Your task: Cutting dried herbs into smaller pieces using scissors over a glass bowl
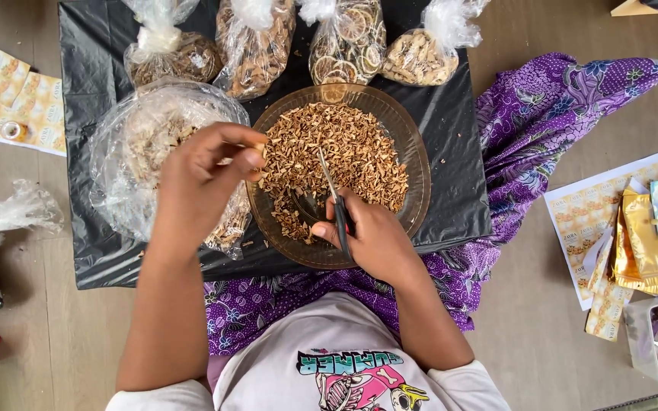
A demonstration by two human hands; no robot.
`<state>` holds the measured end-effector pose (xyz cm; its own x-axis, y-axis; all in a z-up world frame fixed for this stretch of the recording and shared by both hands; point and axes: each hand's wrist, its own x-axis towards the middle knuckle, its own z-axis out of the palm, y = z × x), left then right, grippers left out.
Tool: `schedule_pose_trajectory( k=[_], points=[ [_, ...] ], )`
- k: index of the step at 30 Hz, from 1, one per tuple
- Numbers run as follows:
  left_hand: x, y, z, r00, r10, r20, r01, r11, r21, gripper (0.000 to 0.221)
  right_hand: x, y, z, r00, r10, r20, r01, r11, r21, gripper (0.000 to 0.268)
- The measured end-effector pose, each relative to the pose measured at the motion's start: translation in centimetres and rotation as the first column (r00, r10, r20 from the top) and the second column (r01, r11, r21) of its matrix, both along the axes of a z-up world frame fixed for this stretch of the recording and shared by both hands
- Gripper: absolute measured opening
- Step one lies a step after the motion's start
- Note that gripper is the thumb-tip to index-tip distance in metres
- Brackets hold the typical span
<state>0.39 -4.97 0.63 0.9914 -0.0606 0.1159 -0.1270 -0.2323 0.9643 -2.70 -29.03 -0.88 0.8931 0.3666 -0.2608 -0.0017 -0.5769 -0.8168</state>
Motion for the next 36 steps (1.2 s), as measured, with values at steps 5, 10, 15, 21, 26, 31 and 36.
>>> schedule_pose_trajectory(
  k=[5,10,15,21,26,31,36],
  points=[
    [0.3,-4.0,-1.8,0.993,-0.114,-0.023,0.107,0.973,-0.204,0.027,0.1,-0.5,0.5,0.999,0.041,0.018,-0.041,0.999,0.021,0.040],
    [0.5,-5.9,-4.6,0.986,-0.162,-0.046,0.133,0.916,-0.378,0.041,0.0,-1.0,0.1,0.998,0.045,0.047,-0.047,0.998,0.046,0.047],
    [0.5,-6.5,-5.1,0.984,-0.157,-0.089,0.105,0.900,-0.422,0.044,0.0,-1.0,-0.5,0.998,0.020,0.058,-0.021,1.000,0.012,0.049],
    [0.8,-6.5,-6.8,0.989,-0.089,-0.119,0.028,0.898,-0.438,0.033,0.1,-1.1,-1.6,0.999,-0.008,0.035,0.006,0.999,0.040,0.034],
    [1.1,-6.4,-7.3,0.991,-0.053,-0.120,-0.005,0.898,-0.440,0.026,0.3,-1.0,-1.3,1.000,-0.010,0.011,0.010,1.000,0.024,0.033],
    [1.1,-6.4,-7.3,0.992,-0.041,-0.116,-0.015,0.896,-0.444,0.024,0.3,-0.8,-0.7,1.000,-0.002,-0.021,0.002,1.000,0.012,0.043],
    [1.0,-6.3,-7.0,0.989,-0.046,-0.140,-0.022,0.895,-0.446,0.024,0.3,-0.7,-0.7,1.000,-0.020,0.000,0.020,1.000,0.009,0.036]
  ],
)
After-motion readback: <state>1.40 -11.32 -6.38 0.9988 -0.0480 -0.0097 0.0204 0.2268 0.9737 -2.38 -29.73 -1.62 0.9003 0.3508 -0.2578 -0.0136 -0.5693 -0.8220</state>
